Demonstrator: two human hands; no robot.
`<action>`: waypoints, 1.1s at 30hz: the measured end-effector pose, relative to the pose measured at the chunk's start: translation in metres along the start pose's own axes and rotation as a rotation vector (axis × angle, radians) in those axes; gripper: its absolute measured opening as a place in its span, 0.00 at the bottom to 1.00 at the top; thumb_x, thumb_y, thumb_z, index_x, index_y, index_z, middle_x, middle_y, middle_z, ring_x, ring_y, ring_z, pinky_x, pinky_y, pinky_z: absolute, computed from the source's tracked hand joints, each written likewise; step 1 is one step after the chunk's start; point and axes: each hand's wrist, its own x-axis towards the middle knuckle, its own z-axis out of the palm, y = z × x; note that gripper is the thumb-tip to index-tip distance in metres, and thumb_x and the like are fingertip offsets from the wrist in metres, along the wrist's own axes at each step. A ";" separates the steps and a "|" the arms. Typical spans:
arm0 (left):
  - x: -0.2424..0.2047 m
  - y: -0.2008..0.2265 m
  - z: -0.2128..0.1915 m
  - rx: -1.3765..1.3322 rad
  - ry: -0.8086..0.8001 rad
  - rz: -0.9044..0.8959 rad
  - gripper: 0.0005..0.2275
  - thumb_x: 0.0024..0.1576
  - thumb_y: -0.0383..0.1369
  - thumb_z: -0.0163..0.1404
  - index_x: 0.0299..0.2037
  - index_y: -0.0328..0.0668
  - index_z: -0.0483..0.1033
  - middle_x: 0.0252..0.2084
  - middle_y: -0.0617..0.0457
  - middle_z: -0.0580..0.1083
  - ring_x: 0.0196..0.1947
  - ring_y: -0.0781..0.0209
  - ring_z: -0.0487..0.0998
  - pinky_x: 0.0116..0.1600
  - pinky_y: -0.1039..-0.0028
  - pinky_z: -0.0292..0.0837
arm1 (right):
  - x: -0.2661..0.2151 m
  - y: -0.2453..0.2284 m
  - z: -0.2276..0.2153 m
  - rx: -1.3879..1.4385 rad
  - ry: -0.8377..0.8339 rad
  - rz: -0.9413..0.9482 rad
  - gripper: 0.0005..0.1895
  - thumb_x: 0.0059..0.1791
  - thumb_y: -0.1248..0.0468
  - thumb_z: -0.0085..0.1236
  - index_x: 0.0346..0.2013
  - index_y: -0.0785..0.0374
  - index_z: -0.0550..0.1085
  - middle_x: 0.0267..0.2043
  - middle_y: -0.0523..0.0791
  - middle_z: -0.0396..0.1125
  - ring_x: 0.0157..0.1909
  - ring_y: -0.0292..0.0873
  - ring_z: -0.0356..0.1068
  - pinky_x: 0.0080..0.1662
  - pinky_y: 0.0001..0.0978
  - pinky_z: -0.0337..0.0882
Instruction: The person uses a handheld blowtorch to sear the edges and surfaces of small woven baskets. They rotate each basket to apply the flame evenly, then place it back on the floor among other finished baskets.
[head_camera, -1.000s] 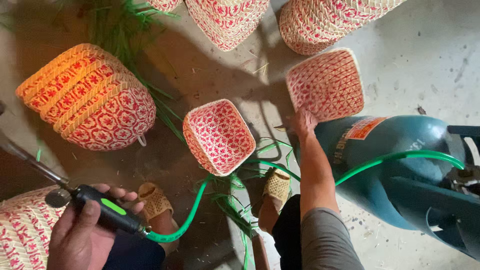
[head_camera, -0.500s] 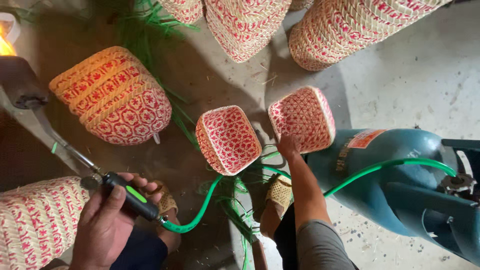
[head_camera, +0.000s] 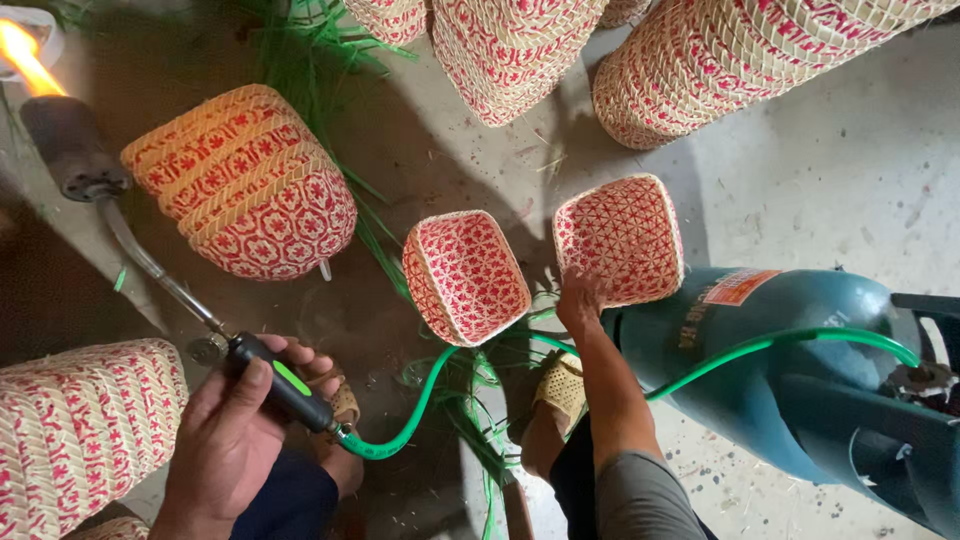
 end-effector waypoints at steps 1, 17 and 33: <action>0.000 0.000 0.001 0.001 -0.001 0.005 0.13 0.65 0.32 0.45 0.56 0.33 0.69 0.50 0.41 0.73 0.55 0.42 0.76 0.59 0.45 0.72 | 0.000 0.004 0.000 -0.090 -0.009 0.003 0.34 0.42 0.56 0.56 0.62 0.61 0.66 0.61 0.61 0.61 0.56 0.67 0.65 0.46 0.69 0.66; 0.004 -0.003 0.009 -0.060 -0.136 0.084 0.11 0.66 0.32 0.48 0.54 0.35 0.70 0.50 0.44 0.73 0.53 0.48 0.76 0.57 0.48 0.76 | 0.008 0.012 -0.080 -0.024 0.801 -0.600 0.11 0.59 0.61 0.49 0.47 0.68 0.70 0.49 0.56 0.70 0.37 0.53 0.70 0.34 0.45 0.68; 0.022 -0.034 0.044 0.122 -0.270 0.279 0.10 0.60 0.37 0.58 0.40 0.38 0.76 0.37 0.54 0.77 0.37 0.64 0.76 0.42 0.74 0.72 | -0.110 -0.097 -0.244 0.900 -0.113 -0.807 0.26 0.54 0.57 0.48 0.67 0.54 0.62 0.63 0.56 0.62 0.56 0.52 0.69 0.55 0.44 0.73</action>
